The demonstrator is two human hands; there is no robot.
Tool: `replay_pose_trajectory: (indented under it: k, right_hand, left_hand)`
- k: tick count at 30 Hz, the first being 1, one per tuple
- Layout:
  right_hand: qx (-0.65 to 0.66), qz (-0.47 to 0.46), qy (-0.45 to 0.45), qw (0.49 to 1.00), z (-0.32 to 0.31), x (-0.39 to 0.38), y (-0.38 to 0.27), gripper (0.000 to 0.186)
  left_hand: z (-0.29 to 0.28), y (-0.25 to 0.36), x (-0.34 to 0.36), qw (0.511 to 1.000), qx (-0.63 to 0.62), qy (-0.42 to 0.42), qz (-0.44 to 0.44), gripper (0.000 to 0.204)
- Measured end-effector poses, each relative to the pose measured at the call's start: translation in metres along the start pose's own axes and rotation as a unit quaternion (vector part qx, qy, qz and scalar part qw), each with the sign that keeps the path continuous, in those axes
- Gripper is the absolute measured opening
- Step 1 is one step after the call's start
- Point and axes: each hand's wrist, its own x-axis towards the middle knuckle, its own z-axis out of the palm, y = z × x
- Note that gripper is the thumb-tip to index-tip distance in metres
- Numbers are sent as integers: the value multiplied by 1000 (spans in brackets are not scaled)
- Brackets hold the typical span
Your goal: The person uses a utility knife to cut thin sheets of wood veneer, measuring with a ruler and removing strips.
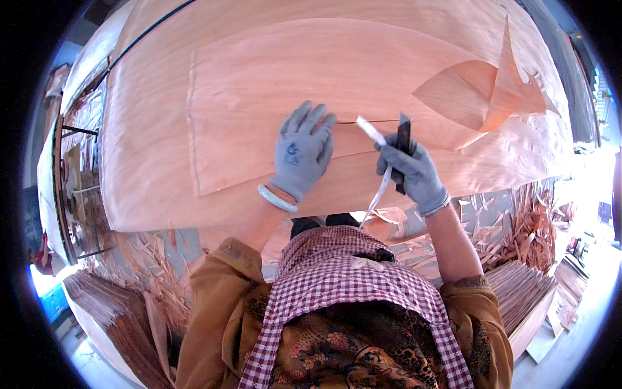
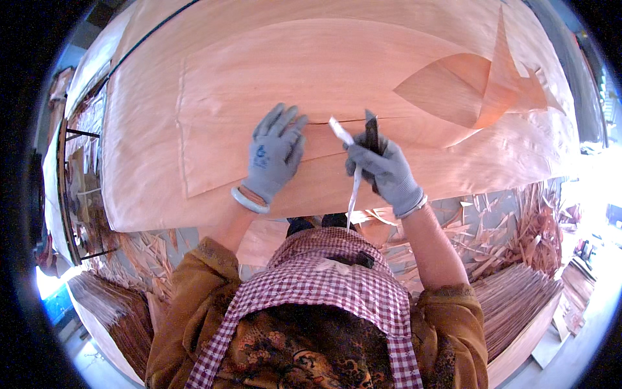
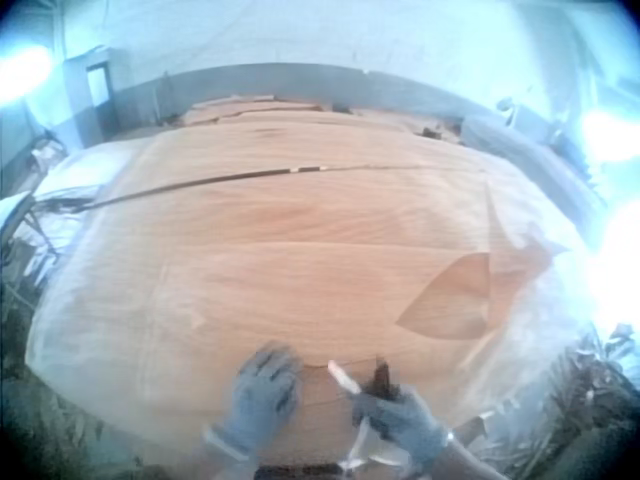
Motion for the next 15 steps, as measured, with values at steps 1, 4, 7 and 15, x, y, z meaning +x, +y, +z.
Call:
replay_pose_trajectory:
  k: [1, 4, 7, 15]
  right_hand:
    - [-27, -24, 4, 999, -2, 5, -2, 18]
    - [-69, -89, 16, 993, -4, 23, -1, 19]
    - [-238, -131, 65, 960, -35, 56, 41, 21]
    - [-355, -115, 117, 920, -30, 56, 40, 32]
  left_hand:
    - [4, -4, -2, 992, 112, -34, 56, 34]
    - [21, -12, -8, 985, 125, -69, 97, 37]
    - [36, -14, -4, 988, 95, -81, 95, 37]
    - [34, -18, -5, 983, 130, -85, 102, 40]
